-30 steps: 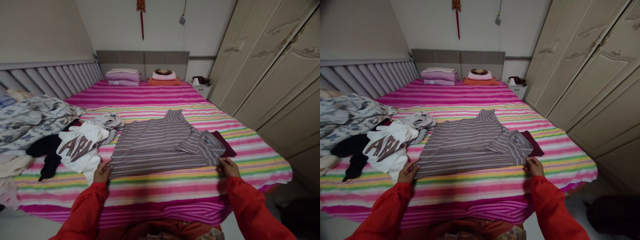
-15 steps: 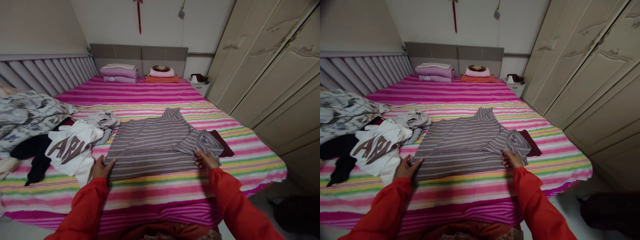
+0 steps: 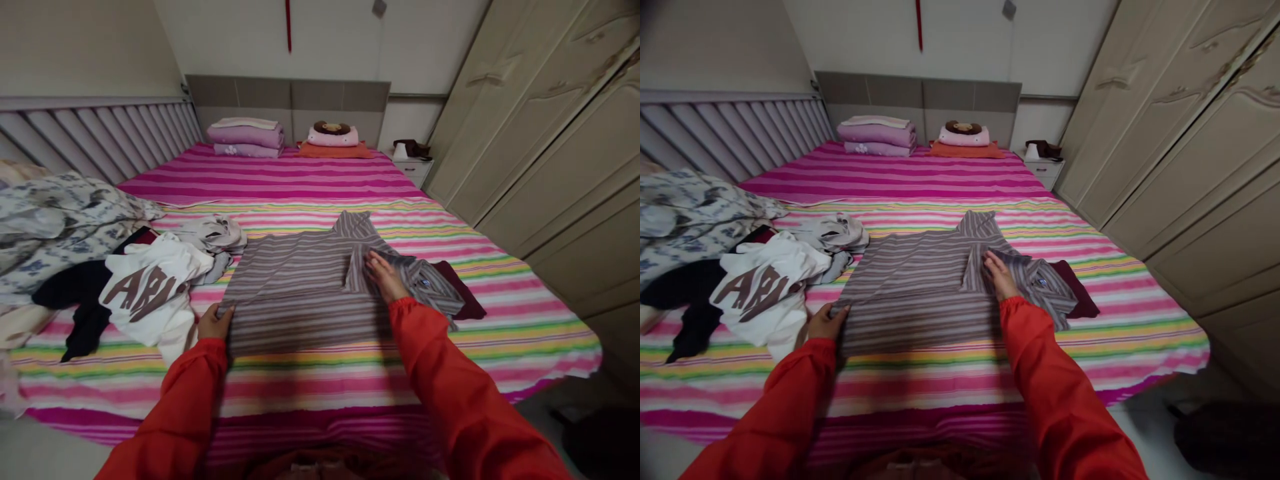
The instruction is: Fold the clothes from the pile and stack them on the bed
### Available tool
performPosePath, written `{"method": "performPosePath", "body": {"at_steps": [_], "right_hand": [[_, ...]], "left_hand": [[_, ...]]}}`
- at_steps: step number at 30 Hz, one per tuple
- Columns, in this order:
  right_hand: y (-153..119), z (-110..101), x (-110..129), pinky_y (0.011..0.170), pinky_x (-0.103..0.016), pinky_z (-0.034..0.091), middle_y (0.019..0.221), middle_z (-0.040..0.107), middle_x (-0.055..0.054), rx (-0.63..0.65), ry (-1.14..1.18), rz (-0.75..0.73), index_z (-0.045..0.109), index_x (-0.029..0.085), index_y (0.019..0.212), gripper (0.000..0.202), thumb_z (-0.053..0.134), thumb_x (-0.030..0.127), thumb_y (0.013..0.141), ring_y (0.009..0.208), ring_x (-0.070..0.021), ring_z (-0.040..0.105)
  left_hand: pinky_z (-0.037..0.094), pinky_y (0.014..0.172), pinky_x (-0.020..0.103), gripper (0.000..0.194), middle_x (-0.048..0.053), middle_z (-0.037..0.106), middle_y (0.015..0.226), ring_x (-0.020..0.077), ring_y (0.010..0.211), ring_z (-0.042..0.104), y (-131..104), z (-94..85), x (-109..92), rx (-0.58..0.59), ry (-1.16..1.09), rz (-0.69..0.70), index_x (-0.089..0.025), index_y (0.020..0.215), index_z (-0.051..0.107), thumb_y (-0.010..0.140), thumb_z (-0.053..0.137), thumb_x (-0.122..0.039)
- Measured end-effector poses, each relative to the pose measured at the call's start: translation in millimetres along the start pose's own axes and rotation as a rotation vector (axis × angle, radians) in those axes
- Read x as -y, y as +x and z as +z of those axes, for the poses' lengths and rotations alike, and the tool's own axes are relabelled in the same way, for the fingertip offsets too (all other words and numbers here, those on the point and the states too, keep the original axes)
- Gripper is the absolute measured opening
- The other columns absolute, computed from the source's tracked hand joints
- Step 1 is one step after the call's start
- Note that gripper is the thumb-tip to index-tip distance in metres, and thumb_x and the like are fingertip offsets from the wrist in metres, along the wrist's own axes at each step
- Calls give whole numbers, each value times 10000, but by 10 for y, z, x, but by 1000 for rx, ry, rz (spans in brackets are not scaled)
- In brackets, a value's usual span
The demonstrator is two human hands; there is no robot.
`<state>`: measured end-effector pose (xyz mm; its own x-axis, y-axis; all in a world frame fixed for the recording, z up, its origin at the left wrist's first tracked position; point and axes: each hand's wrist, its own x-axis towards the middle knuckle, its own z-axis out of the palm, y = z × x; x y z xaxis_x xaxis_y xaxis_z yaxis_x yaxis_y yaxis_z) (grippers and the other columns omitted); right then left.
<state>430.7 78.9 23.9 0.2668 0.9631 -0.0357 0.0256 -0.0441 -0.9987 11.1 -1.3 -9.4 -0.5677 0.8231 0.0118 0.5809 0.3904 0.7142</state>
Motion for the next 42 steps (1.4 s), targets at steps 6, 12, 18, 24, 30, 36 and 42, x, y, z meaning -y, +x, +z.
{"method": "performPosePath", "body": {"at_steps": [6,12,18,24,30,36,42], "right_hand": [[-809,482,-399,1113,-470,228,1411,489,-83,103,-476,-408,588,220,1221,402,439,392,890,1349,-234,356],[-1222,694,-739,1065,-569,220,1475,408,-52,286,-1061,-554,442,309,1383,465,355,303,927,1389,-278,275],[-696,-66,-773,1062,-594,214,1427,474,-57,79,-1256,-469,499,282,1345,455,364,380,921,1354,-304,328],[-388,-752,-858,1050,-486,311,1381,524,-91,-50,-1235,-415,557,222,1291,469,345,370,900,1298,-269,419],[-768,-921,-964,1012,-474,364,1362,538,-84,-63,-1141,-569,540,204,1293,489,354,332,859,1312,-270,402],[-1141,-1086,-1137,996,-443,366,1376,529,-66,7,-1329,-761,480,214,1354,646,410,124,718,1311,-253,412],[-886,-1057,-789,933,-434,414,1292,603,-83,50,-1503,-533,584,212,1261,642,424,19,670,1201,-266,534]], "left_hand": [[347,1064,426,429,187,551,1295,262,1250,468,-515,486,-249,-150,86,526,-94,1225,535,880,373,-290],[277,1112,446,477,78,417,1469,215,1370,332,-1381,1326,-695,348,253,889,-228,1383,430,918,336,-269],[267,1101,508,460,75,453,1442,277,1348,365,-824,1060,-339,231,411,791,-260,1336,507,892,441,-360],[244,1107,526,470,94,474,1425,287,1356,350,-33,337,170,30,458,472,-202,1334,509,889,379,-283],[331,1086,400,498,155,528,1362,265,1287,452,-138,-100,485,-20,347,481,-115,1255,561,856,400,-366],[277,1102,472,713,67,477,1420,254,1342,390,-692,129,604,203,548,807,-216,1346,496,651,458,-61],[395,1062,400,809,82,527,1368,241,1285,467,-207,157,445,218,576,756,-197,1282,570,527,437,61]]}}
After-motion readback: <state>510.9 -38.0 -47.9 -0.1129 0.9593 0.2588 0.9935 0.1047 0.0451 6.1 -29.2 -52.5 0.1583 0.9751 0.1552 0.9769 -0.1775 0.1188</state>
